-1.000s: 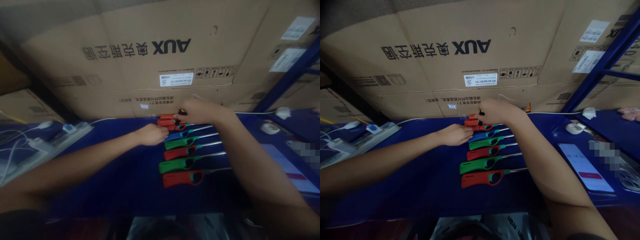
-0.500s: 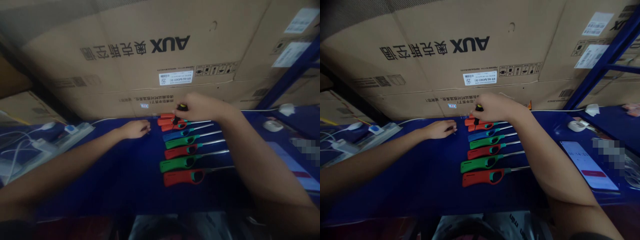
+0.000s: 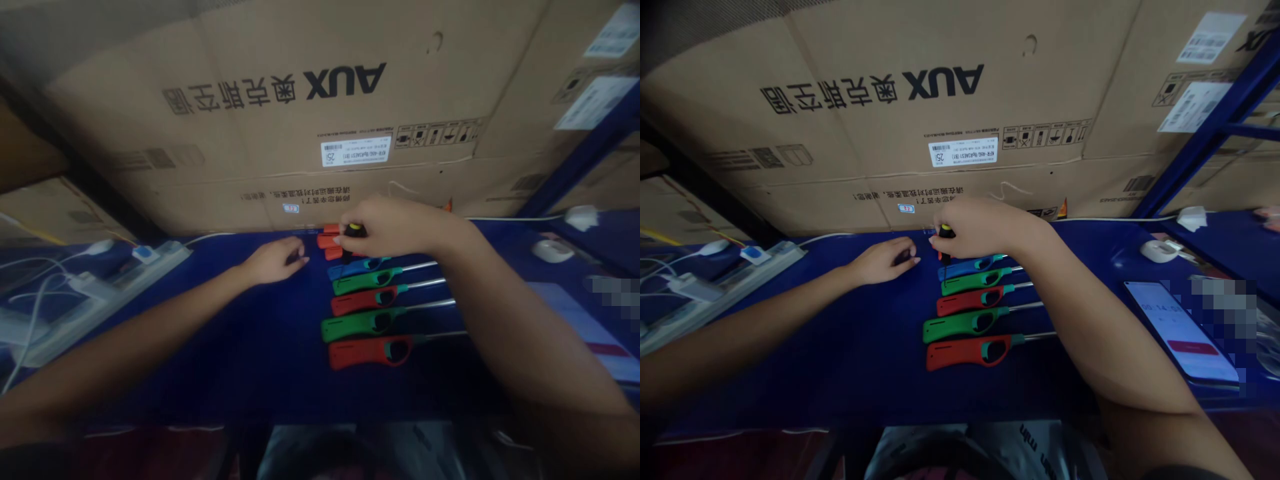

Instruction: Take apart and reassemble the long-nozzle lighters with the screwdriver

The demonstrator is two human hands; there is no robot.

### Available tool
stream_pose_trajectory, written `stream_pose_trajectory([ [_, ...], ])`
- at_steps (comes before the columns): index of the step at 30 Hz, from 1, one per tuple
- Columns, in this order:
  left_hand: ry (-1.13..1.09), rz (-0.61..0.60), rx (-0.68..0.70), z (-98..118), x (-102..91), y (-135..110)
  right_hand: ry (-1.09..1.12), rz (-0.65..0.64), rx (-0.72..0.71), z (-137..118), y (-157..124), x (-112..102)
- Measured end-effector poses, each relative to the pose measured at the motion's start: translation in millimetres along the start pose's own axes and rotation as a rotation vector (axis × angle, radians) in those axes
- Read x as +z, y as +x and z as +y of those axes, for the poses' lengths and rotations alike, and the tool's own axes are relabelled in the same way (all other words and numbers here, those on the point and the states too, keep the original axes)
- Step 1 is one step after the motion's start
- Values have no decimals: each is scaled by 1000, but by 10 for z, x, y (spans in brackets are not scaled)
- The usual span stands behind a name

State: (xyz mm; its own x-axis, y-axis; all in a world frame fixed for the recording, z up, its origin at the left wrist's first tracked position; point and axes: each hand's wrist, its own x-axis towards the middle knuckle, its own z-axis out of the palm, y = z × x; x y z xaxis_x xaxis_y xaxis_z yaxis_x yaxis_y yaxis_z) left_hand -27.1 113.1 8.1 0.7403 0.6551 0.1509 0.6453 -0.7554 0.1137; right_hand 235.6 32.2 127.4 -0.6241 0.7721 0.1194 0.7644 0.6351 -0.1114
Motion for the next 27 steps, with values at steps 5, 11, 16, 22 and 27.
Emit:
stream_pose_trajectory([
  [5, -128, 77, 120, 437, 104, -70, 4, -10, -17, 35, 39, 50],
  [11, -382, 136, 220, 695, 311, -72, 16, -12, -9, 38, 34, 49],
  [16, -351, 142, 257, 708, 350, -42, 15, -29, 16, 12, 26, 34],
  [22, -128, 98, 207, 689, 326, -48, 14, -17, -15, 28, 34, 50],
  [27, -65, 69, 112, 703, 328, -29, 2, -6, -13, 24, 31, 54],
])
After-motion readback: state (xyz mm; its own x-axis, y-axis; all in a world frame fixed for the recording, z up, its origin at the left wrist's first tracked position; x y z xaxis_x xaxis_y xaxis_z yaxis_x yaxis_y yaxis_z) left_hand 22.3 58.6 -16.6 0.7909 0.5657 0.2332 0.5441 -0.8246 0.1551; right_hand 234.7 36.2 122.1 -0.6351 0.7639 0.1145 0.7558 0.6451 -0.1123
